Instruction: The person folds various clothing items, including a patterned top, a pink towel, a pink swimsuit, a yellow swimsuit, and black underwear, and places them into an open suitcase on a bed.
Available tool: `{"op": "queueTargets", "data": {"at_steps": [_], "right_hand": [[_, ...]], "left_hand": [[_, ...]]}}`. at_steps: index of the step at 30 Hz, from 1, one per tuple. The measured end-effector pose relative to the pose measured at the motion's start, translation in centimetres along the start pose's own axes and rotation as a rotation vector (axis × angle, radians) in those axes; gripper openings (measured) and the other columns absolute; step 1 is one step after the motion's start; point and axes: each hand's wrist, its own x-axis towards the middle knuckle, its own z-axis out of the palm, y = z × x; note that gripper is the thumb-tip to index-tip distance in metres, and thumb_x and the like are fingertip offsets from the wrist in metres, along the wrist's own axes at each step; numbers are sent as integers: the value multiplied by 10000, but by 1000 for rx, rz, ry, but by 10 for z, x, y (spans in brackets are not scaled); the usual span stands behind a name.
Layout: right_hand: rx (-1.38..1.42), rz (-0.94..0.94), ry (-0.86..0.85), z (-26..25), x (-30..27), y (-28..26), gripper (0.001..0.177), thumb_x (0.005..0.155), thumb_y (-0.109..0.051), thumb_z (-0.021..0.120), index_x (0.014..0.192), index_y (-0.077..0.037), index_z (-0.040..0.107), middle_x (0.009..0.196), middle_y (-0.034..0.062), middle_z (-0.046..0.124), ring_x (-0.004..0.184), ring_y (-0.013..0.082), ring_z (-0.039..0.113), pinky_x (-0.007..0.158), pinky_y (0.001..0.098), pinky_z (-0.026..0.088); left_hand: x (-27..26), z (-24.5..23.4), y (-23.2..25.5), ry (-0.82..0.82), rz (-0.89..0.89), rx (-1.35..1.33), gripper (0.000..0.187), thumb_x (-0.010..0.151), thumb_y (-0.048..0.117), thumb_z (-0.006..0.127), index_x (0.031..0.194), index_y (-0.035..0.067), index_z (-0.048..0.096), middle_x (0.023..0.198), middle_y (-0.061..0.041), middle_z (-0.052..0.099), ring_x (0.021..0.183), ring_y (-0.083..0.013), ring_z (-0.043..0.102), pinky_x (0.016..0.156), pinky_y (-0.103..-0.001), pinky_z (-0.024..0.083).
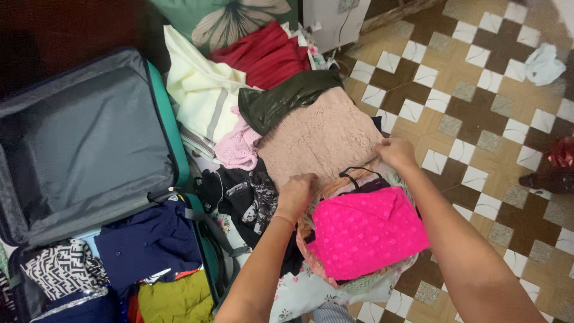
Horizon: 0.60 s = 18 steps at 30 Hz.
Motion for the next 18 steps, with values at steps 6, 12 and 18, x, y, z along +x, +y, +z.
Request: {"op": "queueTargets", "data": {"at_steps": [6, 12, 18], "right_hand": [[195, 298, -190, 9, 12, -14, 638, 786, -516, 800, 1038, 67, 732, 992, 251, 744, 917, 396, 766, 844, 472, 601], [-60, 137, 36, 2, 10, -51, 500, 747, -376, 794, 1009, 49, 763, 1045, 298, 728, 1002, 412, 712, 918, 465, 553], [122, -111, 213, -16, 13, -108, 487, 739, -281, 795, 1089, 33, 668, 970, 289, 713, 932, 413, 700, 851, 466, 551]], "left_hand": [[19, 16, 1, -62, -4, 176, 269, 881, 118, 626, 1150, 141, 639, 1079, -76, 697, 1058, -298, 672, 839, -435, 559], [26, -3, 30, -35, -73, 172, 481, 860, 428, 748, 1160, 92, 578, 1109, -110, 631, 1035, -321, 636, 810, -453, 550], [33, -34, 61, -35, -202, 274, 840, 736, 521, 792, 1349, 51, 465, 1224, -145, 558, 1129, -337, 573, 910, -505, 463]]}}
